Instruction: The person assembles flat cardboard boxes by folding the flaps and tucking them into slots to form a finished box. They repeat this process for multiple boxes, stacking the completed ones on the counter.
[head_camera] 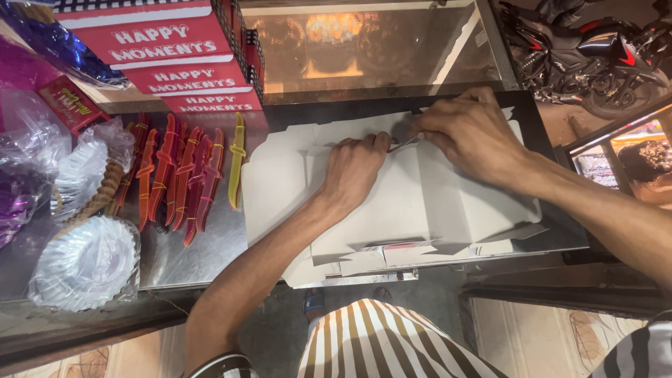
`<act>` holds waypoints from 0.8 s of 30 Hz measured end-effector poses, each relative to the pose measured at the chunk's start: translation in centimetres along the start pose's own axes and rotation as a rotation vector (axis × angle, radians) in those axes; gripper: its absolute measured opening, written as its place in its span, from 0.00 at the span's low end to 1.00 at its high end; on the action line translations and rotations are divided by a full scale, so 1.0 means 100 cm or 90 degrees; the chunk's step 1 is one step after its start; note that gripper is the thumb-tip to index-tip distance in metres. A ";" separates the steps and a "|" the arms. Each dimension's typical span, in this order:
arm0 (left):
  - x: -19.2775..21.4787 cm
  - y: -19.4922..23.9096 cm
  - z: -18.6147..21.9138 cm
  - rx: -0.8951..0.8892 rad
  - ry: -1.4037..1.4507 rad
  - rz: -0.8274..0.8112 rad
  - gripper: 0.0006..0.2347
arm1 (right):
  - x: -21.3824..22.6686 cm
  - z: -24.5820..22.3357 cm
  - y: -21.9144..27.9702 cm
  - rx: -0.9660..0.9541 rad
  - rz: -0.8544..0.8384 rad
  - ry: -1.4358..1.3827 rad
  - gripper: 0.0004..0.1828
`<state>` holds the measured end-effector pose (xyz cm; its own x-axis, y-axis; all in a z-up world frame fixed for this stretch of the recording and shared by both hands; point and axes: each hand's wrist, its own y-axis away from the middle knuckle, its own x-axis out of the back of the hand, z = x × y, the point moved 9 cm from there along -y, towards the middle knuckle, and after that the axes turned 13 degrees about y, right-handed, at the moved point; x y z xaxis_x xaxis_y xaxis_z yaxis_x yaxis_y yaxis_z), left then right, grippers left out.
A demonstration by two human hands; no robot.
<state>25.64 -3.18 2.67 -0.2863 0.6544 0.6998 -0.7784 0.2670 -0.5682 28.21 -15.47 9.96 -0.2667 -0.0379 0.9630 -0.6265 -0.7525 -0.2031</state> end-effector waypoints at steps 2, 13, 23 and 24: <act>-0.002 -0.003 0.003 0.003 -0.013 -0.017 0.08 | -0.004 -0.004 -0.002 0.005 -0.018 0.023 0.11; 0.019 -0.003 -0.004 0.157 0.150 -0.162 0.10 | 0.021 -0.061 -0.020 0.204 0.123 0.175 0.12; 0.049 0.018 -0.031 0.241 0.364 -0.070 0.18 | 0.006 -0.099 -0.048 0.333 0.036 0.146 0.12; 0.053 0.019 -0.030 0.204 0.381 -0.041 0.21 | 0.010 -0.106 -0.047 0.351 0.064 0.122 0.12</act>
<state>24.30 2.97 3.99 0.0522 0.9473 0.3161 -0.9372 0.1558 -0.3122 23.12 -4.98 9.98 -0.4655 -0.0459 0.8839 -0.1324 -0.9838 -0.1208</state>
